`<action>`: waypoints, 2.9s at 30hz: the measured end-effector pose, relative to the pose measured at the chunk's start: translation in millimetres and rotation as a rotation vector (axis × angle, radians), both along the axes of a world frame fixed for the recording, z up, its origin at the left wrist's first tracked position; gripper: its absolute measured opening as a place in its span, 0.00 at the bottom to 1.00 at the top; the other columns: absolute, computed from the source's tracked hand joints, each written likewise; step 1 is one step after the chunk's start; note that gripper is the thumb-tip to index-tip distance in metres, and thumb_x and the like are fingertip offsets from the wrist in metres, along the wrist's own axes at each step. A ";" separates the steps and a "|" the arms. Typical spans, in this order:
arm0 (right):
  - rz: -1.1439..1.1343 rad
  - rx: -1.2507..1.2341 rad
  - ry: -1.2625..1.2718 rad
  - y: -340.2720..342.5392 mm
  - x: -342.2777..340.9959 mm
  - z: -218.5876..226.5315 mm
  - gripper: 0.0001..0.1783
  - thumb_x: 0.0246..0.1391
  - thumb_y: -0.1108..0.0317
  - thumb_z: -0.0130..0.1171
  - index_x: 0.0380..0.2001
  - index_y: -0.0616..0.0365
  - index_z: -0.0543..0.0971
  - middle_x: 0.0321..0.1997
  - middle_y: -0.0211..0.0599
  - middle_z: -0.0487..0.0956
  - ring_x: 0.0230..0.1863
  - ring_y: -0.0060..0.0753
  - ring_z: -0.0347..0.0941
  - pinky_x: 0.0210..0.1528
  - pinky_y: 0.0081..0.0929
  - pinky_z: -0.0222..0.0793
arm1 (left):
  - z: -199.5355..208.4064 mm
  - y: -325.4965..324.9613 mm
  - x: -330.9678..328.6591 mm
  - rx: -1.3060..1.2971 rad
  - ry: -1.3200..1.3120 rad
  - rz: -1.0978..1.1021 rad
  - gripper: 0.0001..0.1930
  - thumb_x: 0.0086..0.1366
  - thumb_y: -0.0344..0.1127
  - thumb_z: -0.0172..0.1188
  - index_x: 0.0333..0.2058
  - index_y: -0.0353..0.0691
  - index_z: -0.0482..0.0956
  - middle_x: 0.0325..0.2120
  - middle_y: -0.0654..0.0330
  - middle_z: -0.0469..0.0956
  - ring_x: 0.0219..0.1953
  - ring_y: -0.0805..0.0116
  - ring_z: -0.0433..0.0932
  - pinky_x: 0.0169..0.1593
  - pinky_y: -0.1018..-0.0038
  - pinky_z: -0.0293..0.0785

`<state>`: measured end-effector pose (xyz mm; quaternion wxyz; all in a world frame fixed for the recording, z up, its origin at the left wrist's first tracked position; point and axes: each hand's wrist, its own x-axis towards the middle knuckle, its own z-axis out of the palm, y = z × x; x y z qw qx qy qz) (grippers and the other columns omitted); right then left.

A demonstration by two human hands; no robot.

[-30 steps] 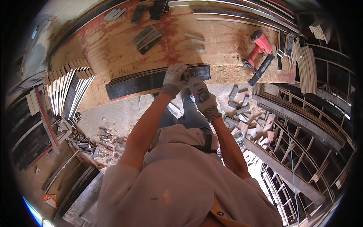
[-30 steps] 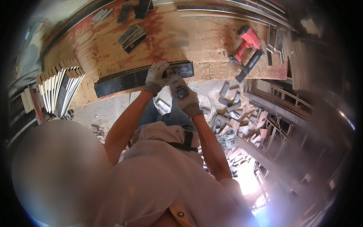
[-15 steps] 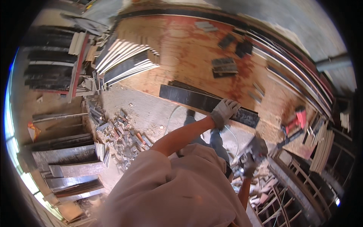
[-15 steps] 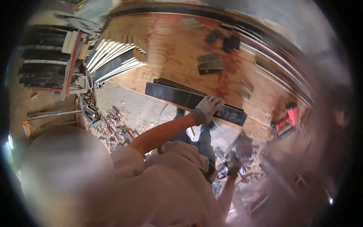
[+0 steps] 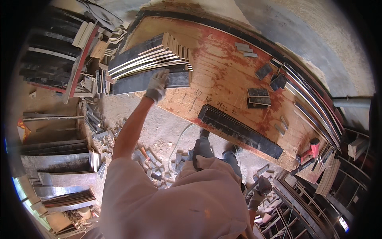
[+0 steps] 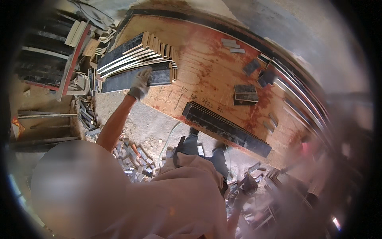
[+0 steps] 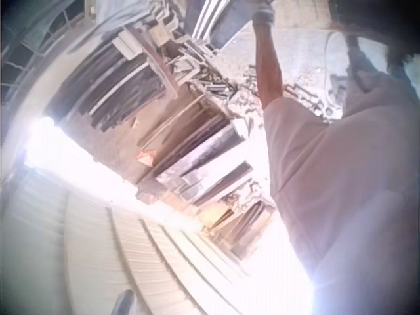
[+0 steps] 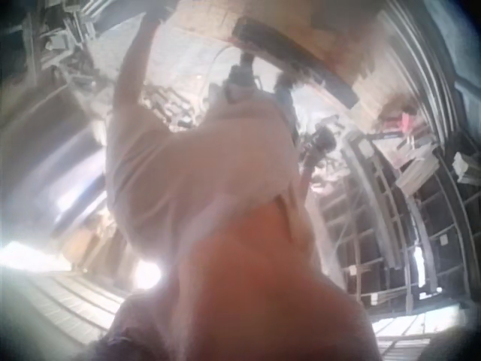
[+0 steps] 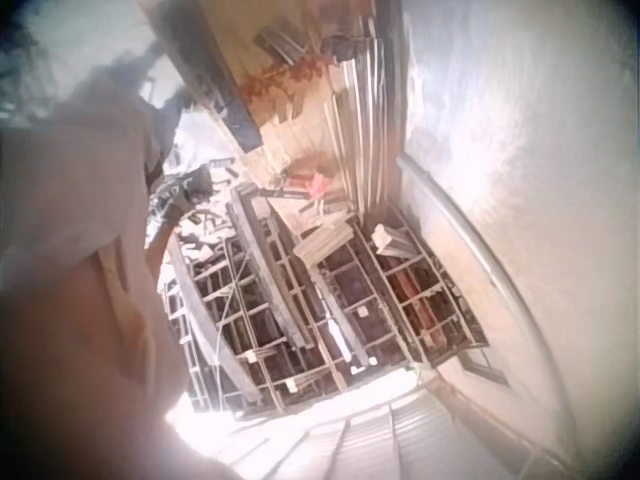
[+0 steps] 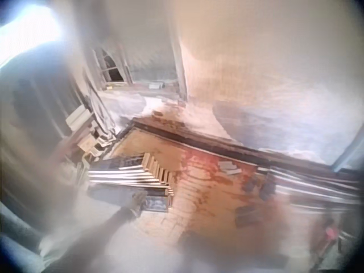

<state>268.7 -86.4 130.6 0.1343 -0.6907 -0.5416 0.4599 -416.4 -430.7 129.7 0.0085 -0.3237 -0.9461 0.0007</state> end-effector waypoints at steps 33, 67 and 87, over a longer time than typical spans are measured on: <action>-0.507 -0.322 0.020 -57.5 103.1 52.0 0.08 0.46 0.75 0.68 0.22 0.58 0.76 0.18 0.29 0.76 0.16 0.24 0.72 0.19 0.24 0.66 | -127.9 480.2 149.4 -0.048 -0.636 0.096 0.24 0.56 0.48 0.68 0.45 0.36 0.80 0.35 0.48 0.83 0.36 0.51 0.84 0.39 0.60 0.81; -0.413 -0.283 0.046 21.2 182.9 -44.1 0.10 0.51 0.72 0.68 0.23 0.55 0.76 0.16 0.26 0.74 0.15 0.19 0.70 0.17 0.23 0.66 | -123.9 550.3 368.2 -0.220 -0.366 -0.514 0.39 0.49 0.51 0.75 0.55 0.36 0.73 0.52 0.45 0.77 0.57 0.47 0.74 0.58 0.58 0.71; -0.419 -0.322 0.157 72.0 145.1 -32.7 0.12 0.47 0.66 0.70 0.28 0.62 0.80 0.21 0.29 0.78 0.20 0.23 0.76 0.21 0.26 0.71 | -105.1 453.5 451.2 0.244 -0.338 -0.809 0.50 0.51 0.44 0.74 0.68 0.35 0.58 0.64 0.39 0.66 0.69 0.40 0.61 0.71 0.47 0.53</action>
